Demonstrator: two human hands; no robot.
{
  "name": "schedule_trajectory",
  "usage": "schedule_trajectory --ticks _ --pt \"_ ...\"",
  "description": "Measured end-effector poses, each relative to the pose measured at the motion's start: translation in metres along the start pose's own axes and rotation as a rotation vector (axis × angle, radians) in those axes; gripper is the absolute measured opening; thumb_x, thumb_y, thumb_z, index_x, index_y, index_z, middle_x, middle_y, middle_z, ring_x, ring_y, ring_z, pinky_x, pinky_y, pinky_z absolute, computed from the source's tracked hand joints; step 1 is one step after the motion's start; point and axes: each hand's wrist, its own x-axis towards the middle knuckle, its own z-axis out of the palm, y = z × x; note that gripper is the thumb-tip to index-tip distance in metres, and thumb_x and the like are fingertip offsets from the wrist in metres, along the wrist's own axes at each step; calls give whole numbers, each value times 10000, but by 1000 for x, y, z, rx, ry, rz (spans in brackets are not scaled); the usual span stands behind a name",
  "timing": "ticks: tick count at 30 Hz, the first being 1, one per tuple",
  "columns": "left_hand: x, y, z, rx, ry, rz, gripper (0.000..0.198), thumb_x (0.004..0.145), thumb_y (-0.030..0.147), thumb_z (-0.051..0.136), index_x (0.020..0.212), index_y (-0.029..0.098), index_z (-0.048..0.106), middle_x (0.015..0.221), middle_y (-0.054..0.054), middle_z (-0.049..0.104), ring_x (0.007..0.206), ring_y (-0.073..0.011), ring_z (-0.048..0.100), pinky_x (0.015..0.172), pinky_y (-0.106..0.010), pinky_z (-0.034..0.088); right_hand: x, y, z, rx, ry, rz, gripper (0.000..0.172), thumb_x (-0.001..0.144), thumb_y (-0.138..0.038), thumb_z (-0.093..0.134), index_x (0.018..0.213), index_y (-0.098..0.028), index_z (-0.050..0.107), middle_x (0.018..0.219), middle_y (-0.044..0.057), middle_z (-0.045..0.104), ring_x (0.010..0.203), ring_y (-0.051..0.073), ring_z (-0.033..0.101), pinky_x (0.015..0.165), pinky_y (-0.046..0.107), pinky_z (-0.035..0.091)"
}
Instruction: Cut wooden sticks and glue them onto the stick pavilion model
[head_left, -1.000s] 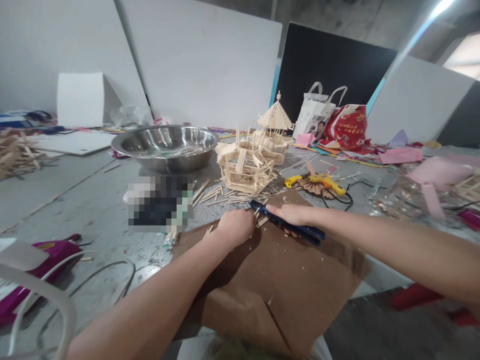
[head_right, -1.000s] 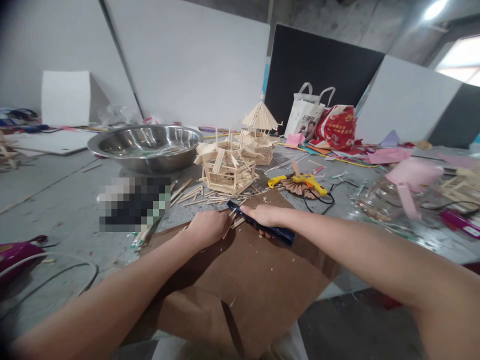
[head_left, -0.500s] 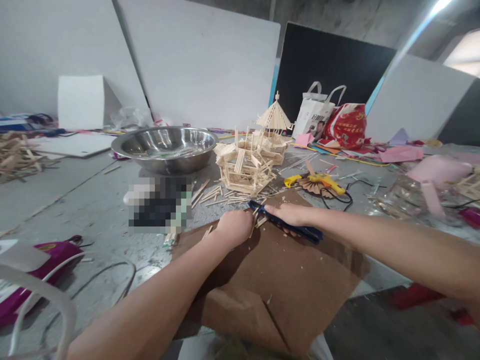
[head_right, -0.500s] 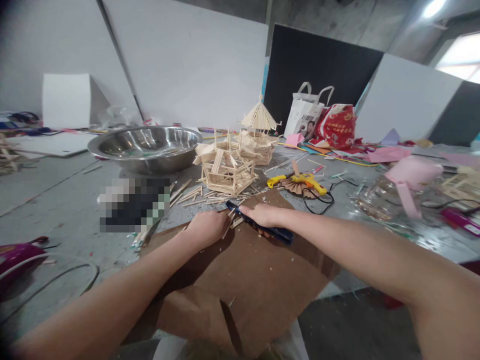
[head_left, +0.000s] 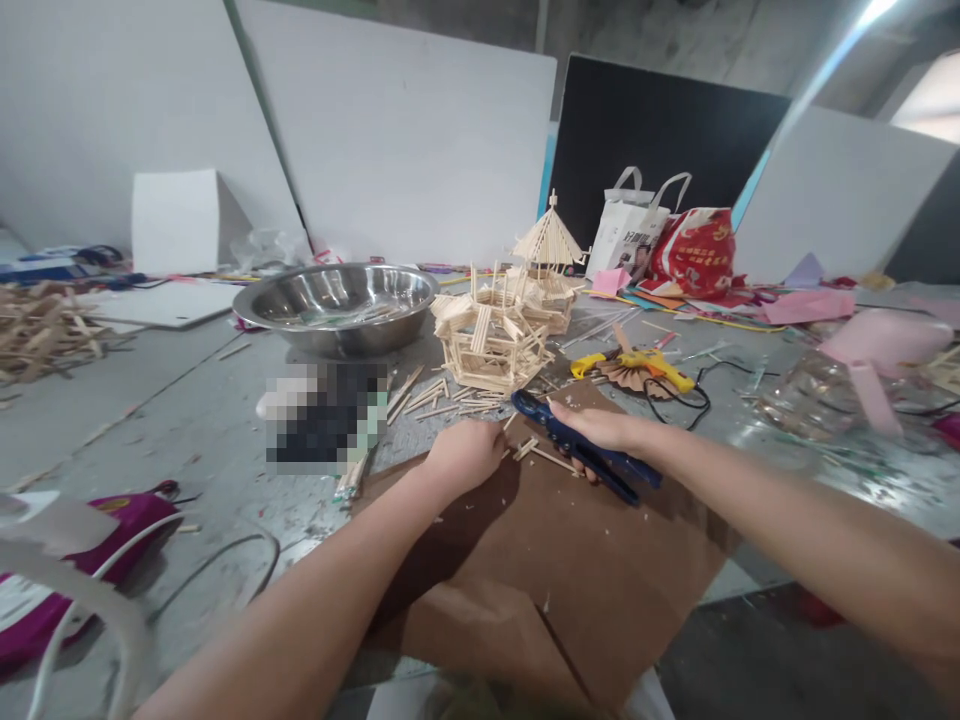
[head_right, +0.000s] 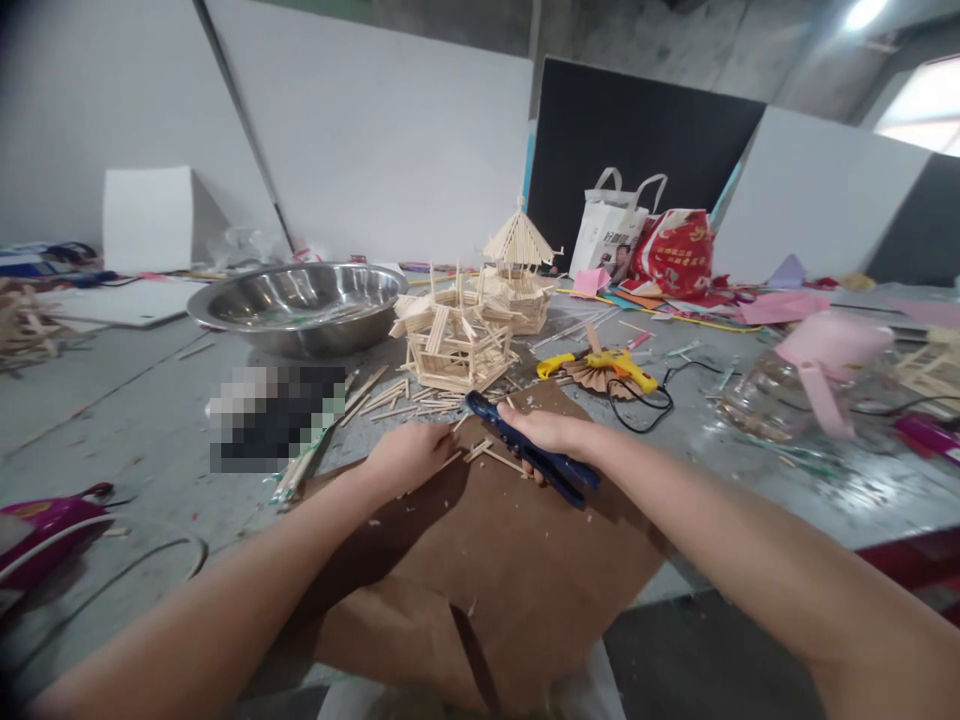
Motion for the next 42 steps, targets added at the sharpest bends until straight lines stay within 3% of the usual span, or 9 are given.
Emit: schedule_trajectory --ticks 3,7,10,13,25,35,38,40,42 --pt "-1 -5 -5 -13 26 1 409 793 383 228 766 195 590 728 -80 612 687 -196 567 567 -279 395 -10 1 -9 -229 117 -78 730 621 -742 92 675 -148 513 663 102 617 528 163 574 534 289 444" --pt "-5 -1 -4 10 100 -13 381 799 374 248 777 198 584 768 -73 592 725 -197 543 590 -291 385 -17 7 -8 -747 483 -157 680 670 -699 154 801 -154 539 865 142 605 802 247 562 659 324 398" --pt "-9 8 4 38 236 64 350 813 330 255 784 188 573 842 -71 557 845 -204 489 649 -299 378 -14 17 -1 -900 628 -138 610 716 -637 201 885 -142 515 895 135 585 819 257 548 647 328 385" --pt "-9 12 15 65 215 165 278 812 251 292 786 169 556 847 -66 539 816 -182 477 727 -319 363 -7 29 4 -978 703 -110 573 737 -594 237 924 -121 500 896 148 566 846 260 529 675 333 370" --pt "6 -2 16 135 169 247 227 807 206 309 794 155 530 835 -72 513 806 -183 471 663 -297 394 18 39 7 -1004 873 -152 641 744 -599 194 1048 -94 443 948 169 523 883 260 486 743 357 311" --pt "24 -24 4 150 153 438 227 804 215 333 749 155 545 811 -71 527 808 -168 474 713 -283 375 21 27 13 -838 777 -138 716 744 -597 182 1204 -67 329 1191 198 397 1096 305 332 838 435 258" --pt "25 -25 4 144 173 443 231 803 221 336 736 153 547 804 -72 529 788 -166 476 709 -286 374 18 25 -6 -765 725 -179 653 774 -552 168 1203 -95 355 1224 145 398 1119 241 341 866 355 283" --pt "24 -24 3 128 198 446 244 806 222 330 730 155 552 804 -72 531 791 -162 475 729 -292 366 16 27 -30 -736 854 -149 540 801 -487 187 1171 -157 402 1192 83 450 1075 173 404 863 269 300" --pt "23 -23 -1 107 231 443 257 806 229 332 716 161 562 816 -71 535 813 -162 471 751 -295 355 15 35 -58 -710 958 -35 475 818 -401 193 1143 -145 426 1131 108 495 1035 199 441 838 311 321"
